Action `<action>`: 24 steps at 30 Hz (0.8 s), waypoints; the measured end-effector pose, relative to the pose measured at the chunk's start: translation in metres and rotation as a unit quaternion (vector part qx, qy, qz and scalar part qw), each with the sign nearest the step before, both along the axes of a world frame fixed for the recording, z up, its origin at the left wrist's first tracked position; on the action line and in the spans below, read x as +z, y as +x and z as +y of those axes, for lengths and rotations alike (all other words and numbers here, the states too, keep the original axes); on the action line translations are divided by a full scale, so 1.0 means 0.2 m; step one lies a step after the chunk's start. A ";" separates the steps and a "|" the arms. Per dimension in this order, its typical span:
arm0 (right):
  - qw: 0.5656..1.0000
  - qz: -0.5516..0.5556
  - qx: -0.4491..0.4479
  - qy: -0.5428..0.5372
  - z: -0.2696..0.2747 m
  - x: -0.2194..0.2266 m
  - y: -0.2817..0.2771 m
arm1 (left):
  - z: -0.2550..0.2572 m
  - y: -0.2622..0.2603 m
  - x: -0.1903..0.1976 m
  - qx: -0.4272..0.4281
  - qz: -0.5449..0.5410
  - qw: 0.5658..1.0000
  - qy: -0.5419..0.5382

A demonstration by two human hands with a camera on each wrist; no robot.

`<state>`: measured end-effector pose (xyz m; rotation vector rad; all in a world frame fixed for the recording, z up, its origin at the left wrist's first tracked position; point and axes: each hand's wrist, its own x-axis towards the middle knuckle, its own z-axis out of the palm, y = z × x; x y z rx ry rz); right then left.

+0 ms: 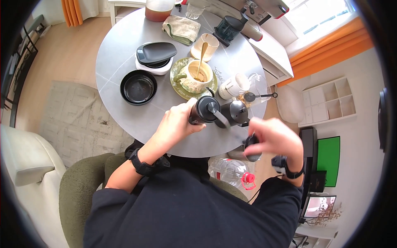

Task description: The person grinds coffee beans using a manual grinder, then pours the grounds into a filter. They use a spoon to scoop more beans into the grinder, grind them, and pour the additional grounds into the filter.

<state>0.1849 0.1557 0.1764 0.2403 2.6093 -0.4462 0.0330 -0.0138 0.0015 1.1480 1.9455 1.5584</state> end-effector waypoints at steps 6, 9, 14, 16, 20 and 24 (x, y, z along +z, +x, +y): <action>0.912 0.150 0.355 -0.140 -0.37 -0.11 -0.18 | -0.01 0.00 0.03 -0.001 -0.012 1.000 -0.019; 0.883 0.207 0.410 -0.101 -0.49 -0.14 -0.43 | -0.03 -0.02 0.08 -0.042 -0.056 0.997 -0.025; 0.893 0.304 0.332 0.002 -0.42 -0.24 -0.87 | 0.01 -0.02 -0.12 -0.006 0.118 0.990 0.077; 0.925 0.288 0.244 0.052 -0.30 -0.23 -0.98 | 0.01 0.00 -0.04 0.017 0.045 0.998 -0.049; 0.917 0.364 0.152 0.057 0.09 -0.25 -0.96 | 0.01 0.00 0.00 0.016 0.057 0.998 -0.030; 0.966 0.251 0.028 0.047 0.35 -0.17 -0.63 | 0.01 0.00 0.00 0.009 0.030 0.999 -0.024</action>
